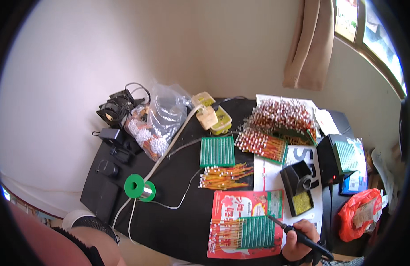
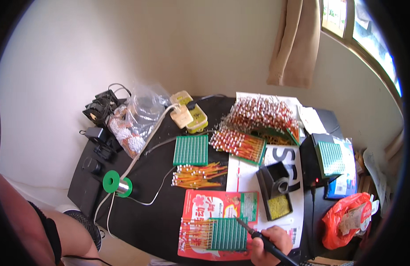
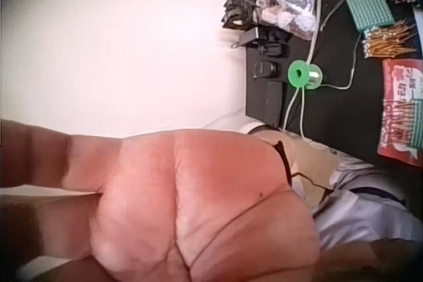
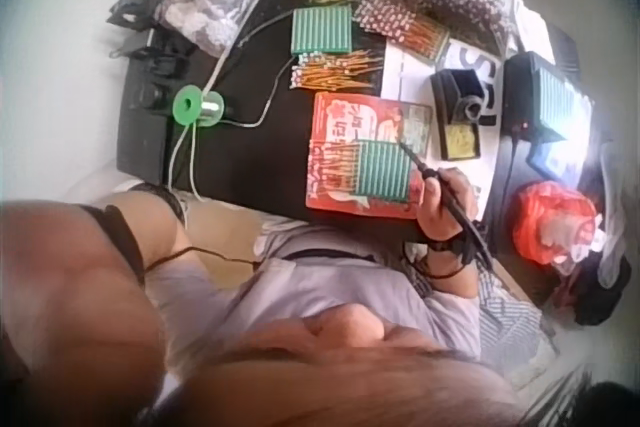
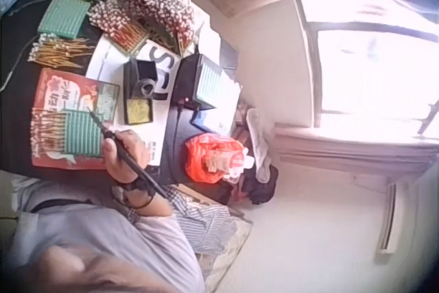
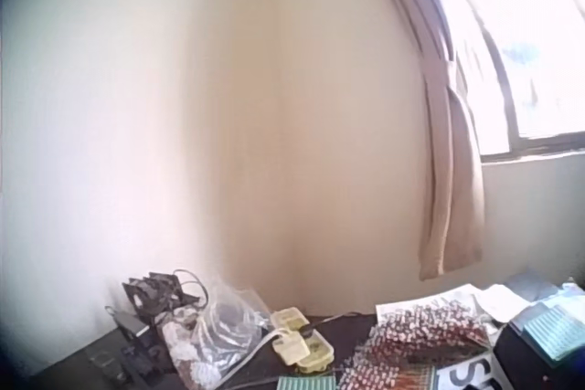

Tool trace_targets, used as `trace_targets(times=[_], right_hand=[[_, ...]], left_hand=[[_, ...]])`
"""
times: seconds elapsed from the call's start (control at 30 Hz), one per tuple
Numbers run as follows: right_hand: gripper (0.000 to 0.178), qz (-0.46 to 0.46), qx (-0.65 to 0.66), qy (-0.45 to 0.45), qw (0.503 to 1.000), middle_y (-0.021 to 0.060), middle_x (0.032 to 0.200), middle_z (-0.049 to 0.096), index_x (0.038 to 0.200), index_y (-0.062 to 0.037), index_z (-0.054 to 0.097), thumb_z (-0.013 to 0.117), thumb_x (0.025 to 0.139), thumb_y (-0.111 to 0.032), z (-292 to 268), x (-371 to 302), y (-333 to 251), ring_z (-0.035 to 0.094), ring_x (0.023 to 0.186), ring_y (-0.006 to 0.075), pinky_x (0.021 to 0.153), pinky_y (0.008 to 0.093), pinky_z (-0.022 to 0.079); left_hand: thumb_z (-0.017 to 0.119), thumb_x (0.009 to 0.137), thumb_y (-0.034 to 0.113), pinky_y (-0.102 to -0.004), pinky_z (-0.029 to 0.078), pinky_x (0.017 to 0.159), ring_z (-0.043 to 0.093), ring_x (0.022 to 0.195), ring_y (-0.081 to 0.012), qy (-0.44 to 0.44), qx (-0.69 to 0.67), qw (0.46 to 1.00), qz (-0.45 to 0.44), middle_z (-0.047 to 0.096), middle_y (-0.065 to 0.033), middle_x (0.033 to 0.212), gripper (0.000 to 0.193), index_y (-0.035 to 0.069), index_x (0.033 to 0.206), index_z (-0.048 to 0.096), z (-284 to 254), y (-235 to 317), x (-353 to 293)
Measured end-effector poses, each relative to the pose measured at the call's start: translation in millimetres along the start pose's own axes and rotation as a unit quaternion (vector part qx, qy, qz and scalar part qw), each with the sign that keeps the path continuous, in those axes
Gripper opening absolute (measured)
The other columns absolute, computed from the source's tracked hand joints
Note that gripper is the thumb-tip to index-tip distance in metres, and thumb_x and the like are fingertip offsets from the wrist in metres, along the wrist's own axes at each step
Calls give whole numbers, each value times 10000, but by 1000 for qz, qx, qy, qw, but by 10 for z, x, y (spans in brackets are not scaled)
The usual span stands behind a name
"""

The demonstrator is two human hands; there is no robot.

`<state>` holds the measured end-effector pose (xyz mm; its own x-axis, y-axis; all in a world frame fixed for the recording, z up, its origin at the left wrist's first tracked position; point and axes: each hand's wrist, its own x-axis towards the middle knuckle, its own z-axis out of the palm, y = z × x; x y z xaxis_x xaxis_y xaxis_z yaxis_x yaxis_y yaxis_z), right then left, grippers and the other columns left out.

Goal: Soldering individual wires and connectors onto a green printed circuit board (PCB) using a soldering iron.

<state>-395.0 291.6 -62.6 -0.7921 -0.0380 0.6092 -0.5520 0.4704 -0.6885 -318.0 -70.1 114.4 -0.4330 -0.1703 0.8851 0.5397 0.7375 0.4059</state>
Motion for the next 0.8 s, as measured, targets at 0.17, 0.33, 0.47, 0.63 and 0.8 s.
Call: trace_targets(times=[0.17, 0.33, 0.47, 0.63, 0.8], right_hand=[[128, 16, 98, -102, 990, 98, 645, 613, 979, -6, 575, 652, 924, -90, 4, 303, -178, 608, 550, 215, 542, 348, 486], [140, -41, 31, -95, 994, 110, 651, 613, 968, -8, 588, 675, 911, -102, -12, 356, -242, 597, 548, 241, 549, 359, 487], [329, 18, 19, -22, 999, 131, 715, 561, 908, 42, 550, 668, 915, -265, 54, 110, 0, 546, 595, 210, 578, 312, 441], [323, -10, 41, -59, 997, 137, 738, 567, 945, 46, 541, 664, 926, -252, 65, 132, 14, 559, 622, 215, 583, 318, 446], [318, -15, 33, -46, 998, 136, 702, 567, 946, 32, 534, 681, 914, -249, 19, 94, 66, 570, 588, 238, 555, 333, 452]], left_hand=[[649, 872, 370, -463, 431, 969, 460, 1159, -336, 8, 6, 1000, 10, 361, -193, 1385, 692, 1, 1361, 327, 111, -90, -24], [636, 877, 363, -468, 430, 967, 467, 1143, -337, 19, 12, 1000, 2, 379, -197, 1365, 661, -10, 1341, 349, 90, -72, -133], [626, 881, 357, -471, 429, 966, 472, 1130, -338, 20, 8, 1000, 6, 394, -200, 1349, 637, -19, 1325, 366, 121, -113, -99], [613, 885, 350, -476, 428, 964, 479, 1114, -339, 22, 4, 1000, 6, 412, -204, 1329, 609, -30, 1304, 387, 115, -138, -105], [600, 890, 342, -481, 428, 963, 486, 1098, -339, 23, 2, 1000, 2, 431, -208, 1309, 582, -41, 1284, 408, 112, -106, -147]])
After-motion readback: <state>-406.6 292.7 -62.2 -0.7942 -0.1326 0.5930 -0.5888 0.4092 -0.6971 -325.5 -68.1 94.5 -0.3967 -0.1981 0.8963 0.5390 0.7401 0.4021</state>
